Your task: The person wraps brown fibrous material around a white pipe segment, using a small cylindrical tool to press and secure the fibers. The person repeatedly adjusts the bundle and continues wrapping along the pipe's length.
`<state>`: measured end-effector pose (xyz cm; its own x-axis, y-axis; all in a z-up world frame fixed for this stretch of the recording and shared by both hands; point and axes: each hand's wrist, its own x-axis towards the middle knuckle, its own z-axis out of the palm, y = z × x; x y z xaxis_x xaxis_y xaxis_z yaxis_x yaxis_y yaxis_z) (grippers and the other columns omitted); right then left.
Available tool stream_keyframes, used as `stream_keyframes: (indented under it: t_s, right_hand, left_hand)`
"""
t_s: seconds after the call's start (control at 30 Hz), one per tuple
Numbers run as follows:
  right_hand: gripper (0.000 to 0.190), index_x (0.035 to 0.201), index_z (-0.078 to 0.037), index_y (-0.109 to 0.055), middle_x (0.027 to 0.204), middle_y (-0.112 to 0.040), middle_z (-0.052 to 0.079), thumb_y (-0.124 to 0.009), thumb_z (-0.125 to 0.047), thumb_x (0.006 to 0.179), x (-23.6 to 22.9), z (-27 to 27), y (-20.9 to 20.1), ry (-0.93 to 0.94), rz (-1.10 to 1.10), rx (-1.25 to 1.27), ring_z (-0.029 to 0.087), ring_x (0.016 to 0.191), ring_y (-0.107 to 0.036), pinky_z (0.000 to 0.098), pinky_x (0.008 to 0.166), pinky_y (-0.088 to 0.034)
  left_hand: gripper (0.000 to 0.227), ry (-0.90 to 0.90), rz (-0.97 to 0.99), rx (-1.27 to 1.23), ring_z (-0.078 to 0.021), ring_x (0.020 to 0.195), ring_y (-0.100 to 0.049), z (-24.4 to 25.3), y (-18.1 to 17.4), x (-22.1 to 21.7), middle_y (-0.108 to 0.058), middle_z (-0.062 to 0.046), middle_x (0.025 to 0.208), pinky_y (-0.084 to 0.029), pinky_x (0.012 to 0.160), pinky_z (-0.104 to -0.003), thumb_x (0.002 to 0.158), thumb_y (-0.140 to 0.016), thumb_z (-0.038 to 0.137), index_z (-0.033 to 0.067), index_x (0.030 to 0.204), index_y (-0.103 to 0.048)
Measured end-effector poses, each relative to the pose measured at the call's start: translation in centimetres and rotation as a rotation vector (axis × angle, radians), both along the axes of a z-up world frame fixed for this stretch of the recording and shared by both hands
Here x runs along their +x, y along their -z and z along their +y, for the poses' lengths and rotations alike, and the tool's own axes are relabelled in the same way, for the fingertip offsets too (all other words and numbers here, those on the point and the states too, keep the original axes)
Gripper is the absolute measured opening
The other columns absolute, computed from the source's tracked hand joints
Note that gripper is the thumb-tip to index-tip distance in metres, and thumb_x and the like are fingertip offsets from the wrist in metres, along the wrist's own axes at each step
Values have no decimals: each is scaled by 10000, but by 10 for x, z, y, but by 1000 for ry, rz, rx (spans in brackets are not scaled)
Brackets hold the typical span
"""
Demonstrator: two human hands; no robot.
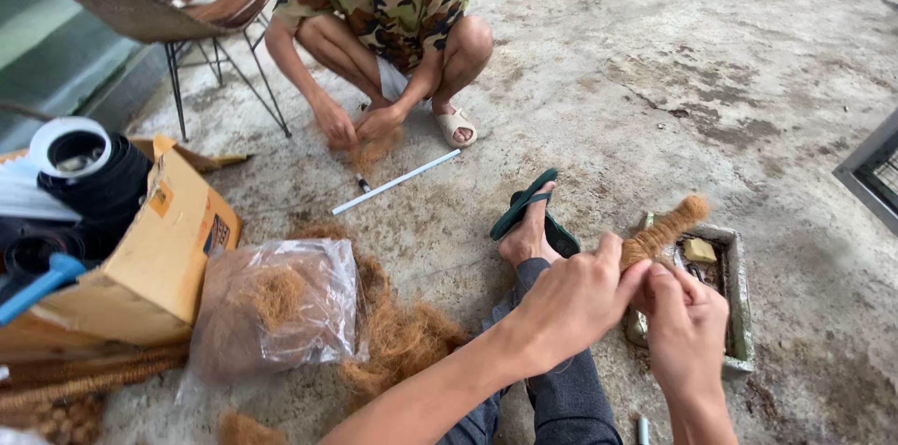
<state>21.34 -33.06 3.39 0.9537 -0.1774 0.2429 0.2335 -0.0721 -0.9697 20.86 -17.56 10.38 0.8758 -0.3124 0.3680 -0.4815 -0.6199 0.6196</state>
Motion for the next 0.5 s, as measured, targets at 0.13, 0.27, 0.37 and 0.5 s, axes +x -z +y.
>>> stream_keyframes:
  t_s: [0.13,0.27,0.37,0.5]
  right_hand:
    - [236,872,45,-638,764,-634,70,-577,-87,1057,-14,-2,13,81,-336,-793,152,624,-594,314,576,-476]
    - [228,884,21,-649,763,-621,69,-585,-125,1046,26,-7,5,-156,-182,-807,156,646,-601,324,598,-477]
    - [223,893,3,-657,761,-612,69,-591,-154,1038,18,1,6,-430,-23,-935,159,664,-607,331,614,-478]
    - [221,905,-21,-667,760,-599,68,-599,-192,1027,17,37,-3,-850,169,-1183,163,686,-615,341,635,-480]
  left_hand:
    - [477,-17,-171,-151,-315,480,-626,8,21,-29,-605,-161,566,-432,382,-383,1075,-410,403,-60,1078,-526]
    - [576,274,-275,-78,-170,363,-466,18,42,-32,-460,-172,694,-360,307,-322,1113,-189,386,-66,1131,-544]
    - [601,223,201,-309,-202,346,-536,36,56,-47,-547,-155,500,-466,361,-353,1077,-413,459,-111,1137,-596]
    - [711,208,-126,-334,-217,458,-616,59,53,-66,-615,-204,652,-543,478,-315,1113,-315,519,-98,1429,-473]
